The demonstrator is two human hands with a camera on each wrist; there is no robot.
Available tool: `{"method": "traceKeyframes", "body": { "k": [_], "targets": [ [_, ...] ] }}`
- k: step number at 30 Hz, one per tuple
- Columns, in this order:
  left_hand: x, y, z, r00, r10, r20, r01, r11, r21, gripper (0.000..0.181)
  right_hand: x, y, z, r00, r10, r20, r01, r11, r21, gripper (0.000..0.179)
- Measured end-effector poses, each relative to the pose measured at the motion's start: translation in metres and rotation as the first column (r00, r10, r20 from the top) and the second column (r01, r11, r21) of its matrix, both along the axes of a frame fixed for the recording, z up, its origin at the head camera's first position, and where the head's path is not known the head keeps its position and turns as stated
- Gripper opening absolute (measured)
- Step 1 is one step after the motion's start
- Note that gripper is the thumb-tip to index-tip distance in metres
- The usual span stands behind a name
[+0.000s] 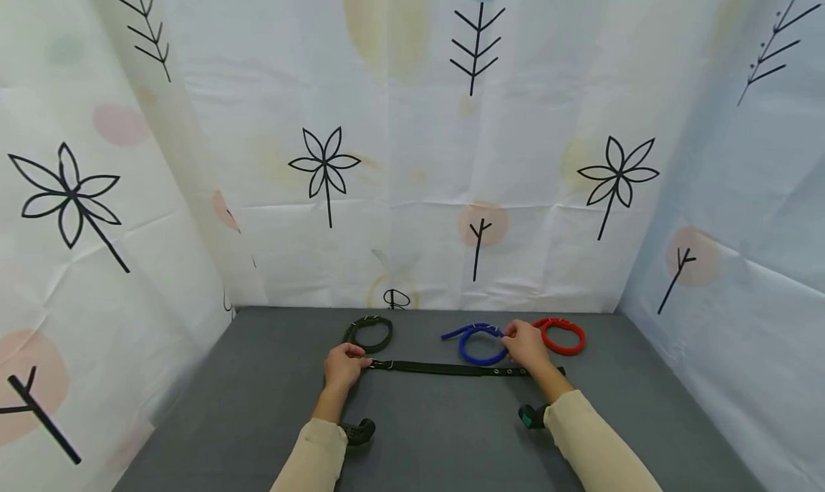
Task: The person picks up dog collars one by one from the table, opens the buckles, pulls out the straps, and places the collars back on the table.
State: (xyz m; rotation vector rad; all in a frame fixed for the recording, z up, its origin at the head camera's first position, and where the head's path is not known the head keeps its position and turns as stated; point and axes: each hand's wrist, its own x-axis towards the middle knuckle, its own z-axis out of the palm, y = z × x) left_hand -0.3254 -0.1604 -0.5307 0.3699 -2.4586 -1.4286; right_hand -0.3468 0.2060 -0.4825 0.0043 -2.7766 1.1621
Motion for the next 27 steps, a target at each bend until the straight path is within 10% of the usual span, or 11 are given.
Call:
{"method": "traceKeyframes", "body": {
  "k": [12,27],
  "targets": [
    [0.005,0.002,0.004,1.0,0.001,0.019,-0.001,1.0,-0.001,0.016,0.028,-0.005,0.012,0.99,0.055,-0.133,-0.066,0.994,-0.083,0.011],
    [0.005,0.003,0.005,1.0,0.0,0.025,0.0,1.0,0.005,0.016,0.059,-0.013,-0.004,0.905,0.082,-0.417,-0.102,0.994,-0.025,0.018]
  ]
}}
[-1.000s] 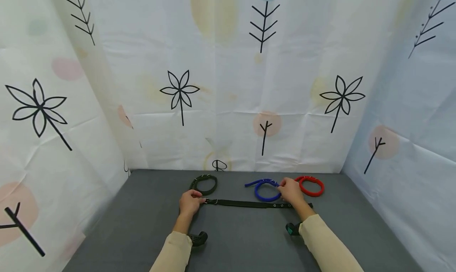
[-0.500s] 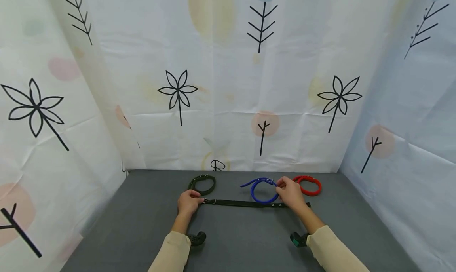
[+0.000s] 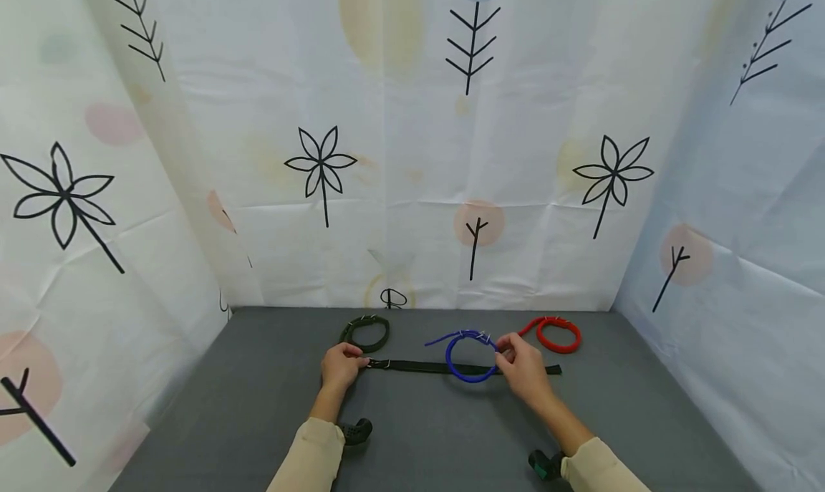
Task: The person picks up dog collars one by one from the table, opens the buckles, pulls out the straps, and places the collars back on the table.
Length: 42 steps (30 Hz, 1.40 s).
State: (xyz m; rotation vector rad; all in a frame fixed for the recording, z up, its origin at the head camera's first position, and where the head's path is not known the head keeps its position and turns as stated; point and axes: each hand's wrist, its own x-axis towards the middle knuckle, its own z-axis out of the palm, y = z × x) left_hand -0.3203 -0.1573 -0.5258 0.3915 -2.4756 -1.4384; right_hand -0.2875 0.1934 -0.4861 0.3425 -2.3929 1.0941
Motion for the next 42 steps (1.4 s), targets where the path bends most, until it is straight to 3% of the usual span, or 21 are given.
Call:
{"method": "traceKeyframes", "body": {
  "k": [5,10,19,27,30,35,39,42],
  "targets": [
    [0.001,0.005,-0.001,1.0,0.003,-0.015,-0.003,1.0,0.006,0.018,0.011,-0.001,-0.005,1.0,0.029,0.007,-0.029,0.999,-0.043,0.021],
    [0.003,0.006,-0.002,0.999,0.001,-0.034,-0.001,1.0,-0.015,0.02,0.02,-0.004,-0.008,0.998,0.053,-0.039,-0.055,0.997,-0.055,0.024],
    [0.005,0.01,0.002,0.998,0.005,-0.059,-0.007,1.0,-0.029,0.02,0.025,-0.004,-0.009,0.998,0.035,-0.05,-0.037,0.998,-0.046,0.024],
    [0.011,0.021,0.006,0.994,-0.015,-0.111,0.011,1.0,-0.028,0.018,0.029,-0.008,-0.008,0.996,0.071,-0.062,-0.075,0.996,-0.057,0.024],
    [0.013,0.028,0.012,0.987,-0.048,-0.15,0.045,0.999,-0.024,0.015,0.029,-0.01,-0.008,0.993,0.087,-0.082,-0.092,0.994,-0.059,0.025],
    [0.021,0.042,0.029,0.971,-0.154,-0.183,0.159,0.987,0.012,0.012,0.031,-0.014,-0.008,0.985,0.122,-0.122,-0.131,0.989,-0.064,0.026],
    [0.029,0.052,0.042,0.953,-0.256,-0.162,0.264,0.964,0.025,0.013,0.034,-0.018,-0.008,0.981,0.136,-0.137,-0.147,0.987,-0.069,0.027],
    [0.033,0.059,0.049,0.93,-0.333,-0.158,0.342,0.939,0.03,0.016,0.037,-0.022,-0.007,0.977,0.15,-0.15,-0.164,0.983,-0.084,0.027]
  ]
}}
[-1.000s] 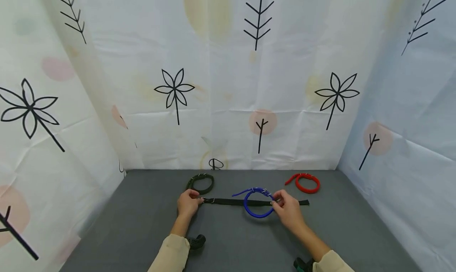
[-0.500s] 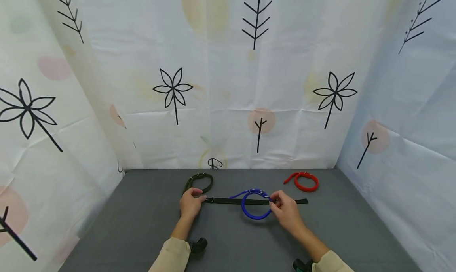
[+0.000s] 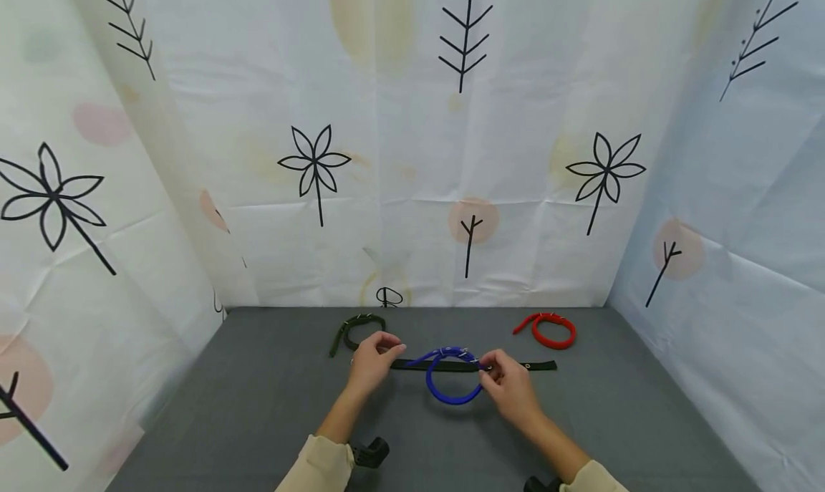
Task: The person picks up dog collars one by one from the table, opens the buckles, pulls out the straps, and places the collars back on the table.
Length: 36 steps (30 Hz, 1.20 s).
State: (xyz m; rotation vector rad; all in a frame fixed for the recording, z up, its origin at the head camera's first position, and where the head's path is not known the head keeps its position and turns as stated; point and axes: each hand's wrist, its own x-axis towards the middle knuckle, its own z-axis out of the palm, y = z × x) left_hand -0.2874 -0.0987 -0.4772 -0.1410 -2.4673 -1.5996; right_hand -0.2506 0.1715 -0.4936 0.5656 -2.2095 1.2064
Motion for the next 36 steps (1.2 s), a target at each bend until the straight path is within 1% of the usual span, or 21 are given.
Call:
{"method": "traceKeyframes", "body": {
  "k": [2,4,7,9,12,15,18,21,24,27,29,32,33,35,36],
  "targets": [
    [0.003,0.004,0.003,0.998,-0.056,-0.004,0.056,0.998,-0.001,0.019,0.001,-0.002,0.0,1.0,0.008,-0.006,-0.008,1.0,-0.008,0.028],
    [0.005,0.007,0.005,0.993,-0.121,-0.008,0.121,0.993,-0.004,0.023,0.002,-0.003,0.0,1.0,0.011,-0.009,-0.011,1.0,-0.012,0.028],
    [0.008,0.013,0.006,0.975,-0.223,-0.006,0.223,0.975,-0.021,0.028,0.002,-0.005,-0.001,1.0,0.004,-0.012,-0.004,1.0,-0.015,0.029],
    [0.009,0.016,0.006,0.963,-0.27,0.0,0.27,0.962,-0.044,0.031,0.002,-0.005,-0.002,1.0,-0.001,-0.018,0.001,1.0,-0.021,0.029],
    [0.011,0.021,0.007,0.952,-0.307,0.011,0.307,0.948,-0.086,0.032,0.002,-0.006,-0.003,0.999,-0.005,-0.037,0.004,0.999,-0.036,0.028],
    [0.011,0.025,0.009,0.948,-0.317,0.016,0.317,0.941,-0.122,0.031,0.002,-0.008,-0.003,0.999,-0.001,-0.046,-0.002,0.998,-0.06,0.026],
    [0.012,0.027,0.01,0.945,-0.326,0.012,0.324,0.936,-0.138,0.027,0.002,-0.009,-0.003,0.999,0.006,-0.039,-0.009,0.997,-0.081,0.025],
    [0.013,0.028,0.012,0.945,-0.327,0.001,0.324,0.934,-0.148,0.026,0.003,-0.01,-0.003,1.0,0.011,-0.027,-0.014,0.996,-0.092,0.025],
    [0.014,0.029,0.013,0.949,-0.314,-0.016,0.307,0.937,-0.169,0.024,0.003,-0.011,-0.002,1.0,0.011,-0.024,-0.013,0.996,-0.091,0.026],
    [0.017,0.031,0.015,0.959,-0.282,-0.043,0.267,0.941,-0.21,0.021,0.002,-0.01,-0.002,0.999,0.007,-0.044,-0.011,0.997,-0.073,0.028],
    [0.02,0.033,0.015,0.966,-0.248,-0.072,0.222,0.94,-0.261,0.02,0.001,-0.01,-0.002,0.998,0.002,-0.061,-0.006,0.998,-0.065,0.027],
    [0.023,0.035,0.016,0.971,-0.204,-0.122,0.15,0.925,-0.349,0.021,0.001,-0.009,0.0,0.996,-0.019,-0.085,0.013,0.998,-0.059,0.025],
    [0.024,0.036,0.016,0.97,-0.194,-0.144,0.128,0.918,-0.376,0.021,0.001,-0.009,0.001,0.996,-0.026,-0.088,0.021,0.998,-0.055,0.024],
    [0.025,0.037,0.016,0.964,-0.184,-0.191,0.088,0.9,-0.426,0.022,-0.001,-0.01,0.004,0.995,-0.03,-0.097,0.027,0.999,-0.035,0.024],
    [0.025,0.038,0.017,0.958,-0.185,-0.217,0.07,0.89,-0.451,0.022,-0.002,-0.011,0.006,0.995,-0.021,-0.1,0.018,1.0,-0.023,0.023]
  ]
}}
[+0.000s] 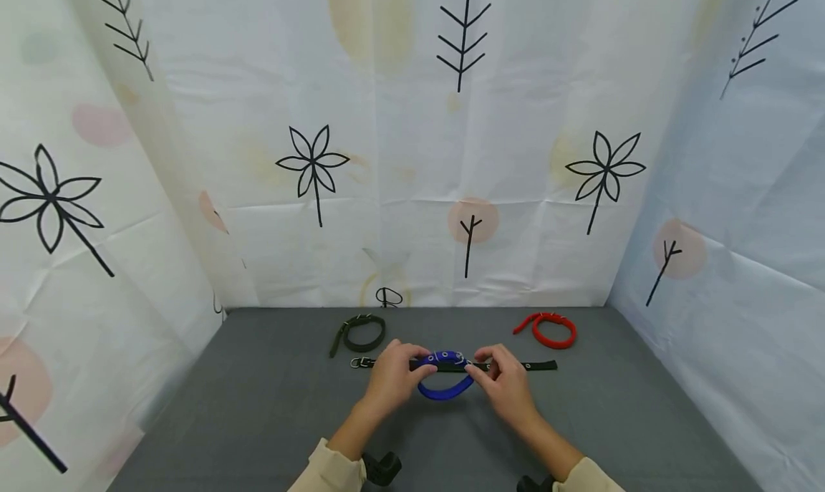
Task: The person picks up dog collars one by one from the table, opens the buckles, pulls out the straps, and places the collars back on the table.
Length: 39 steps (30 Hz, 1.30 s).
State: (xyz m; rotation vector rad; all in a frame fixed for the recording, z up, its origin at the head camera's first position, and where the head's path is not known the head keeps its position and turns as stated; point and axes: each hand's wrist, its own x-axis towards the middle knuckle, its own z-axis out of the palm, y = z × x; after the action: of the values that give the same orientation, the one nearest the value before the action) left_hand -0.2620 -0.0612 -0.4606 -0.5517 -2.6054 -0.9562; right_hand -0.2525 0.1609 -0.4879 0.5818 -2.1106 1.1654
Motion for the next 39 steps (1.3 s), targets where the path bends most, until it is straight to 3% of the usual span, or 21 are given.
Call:
{"method": "traceKeyframes", "body": {
  "k": [4,8,11,13,16,19,21,24,27,33,39],
  "targets": [
    [0.002,0.002,0.002,0.99,-0.016,-0.141,0.005,0.997,-0.076,0.021,-0.006,-0.003,0.009,0.996,0.079,-0.034,-0.076,0.993,0.088,0.024],
    [0.005,0.004,0.004,0.962,-0.049,-0.268,0.017,0.992,-0.122,0.021,-0.01,-0.007,0.016,0.983,0.162,-0.088,-0.143,0.971,0.192,0.024],
    [0.007,0.005,0.005,0.941,-0.056,-0.335,0.01,0.99,-0.138,0.023,-0.012,-0.008,0.021,0.975,0.192,-0.113,-0.158,0.953,0.258,0.024],
    [0.008,0.005,0.005,0.935,-0.059,-0.349,0.01,0.99,-0.142,0.024,-0.012,-0.009,0.025,0.97,0.209,-0.126,-0.166,0.943,0.288,0.024],
    [0.008,0.004,0.005,0.959,-0.073,-0.274,0.04,0.991,-0.125,0.025,-0.013,-0.009,0.027,0.96,0.242,-0.138,-0.185,0.924,0.335,0.024],
    [0.008,0.003,0.006,0.989,-0.107,-0.104,0.102,0.993,-0.053,0.026,-0.014,-0.01,0.026,0.945,0.29,-0.153,-0.215,0.901,0.377,0.024],
    [0.007,0.002,0.006,0.989,-0.145,0.022,0.144,0.989,0.029,0.028,-0.013,-0.011,0.025,0.933,0.321,-0.163,-0.237,0.888,0.393,0.024],
    [0.005,0.0,0.005,0.965,-0.215,0.153,0.192,0.97,0.152,0.03,-0.013,-0.013,0.024,0.92,0.351,-0.172,-0.262,0.88,0.395,0.024],
    [0.004,-0.001,0.004,0.936,-0.271,0.224,0.212,0.944,0.254,0.028,-0.011,-0.014,0.024,0.919,0.36,-0.16,-0.279,0.881,0.382,0.022],
    [0.003,-0.004,0.001,0.899,-0.348,0.266,0.236,0.897,0.375,0.021,-0.007,-0.013,0.025,0.931,0.347,-0.115,-0.293,0.896,0.334,0.022],
    [0.001,-0.005,-0.003,0.855,-0.42,0.305,0.248,0.847,0.471,0.021,-0.003,-0.013,0.025,0.929,0.349,-0.126,-0.31,0.917,0.252,0.025]
  ]
}}
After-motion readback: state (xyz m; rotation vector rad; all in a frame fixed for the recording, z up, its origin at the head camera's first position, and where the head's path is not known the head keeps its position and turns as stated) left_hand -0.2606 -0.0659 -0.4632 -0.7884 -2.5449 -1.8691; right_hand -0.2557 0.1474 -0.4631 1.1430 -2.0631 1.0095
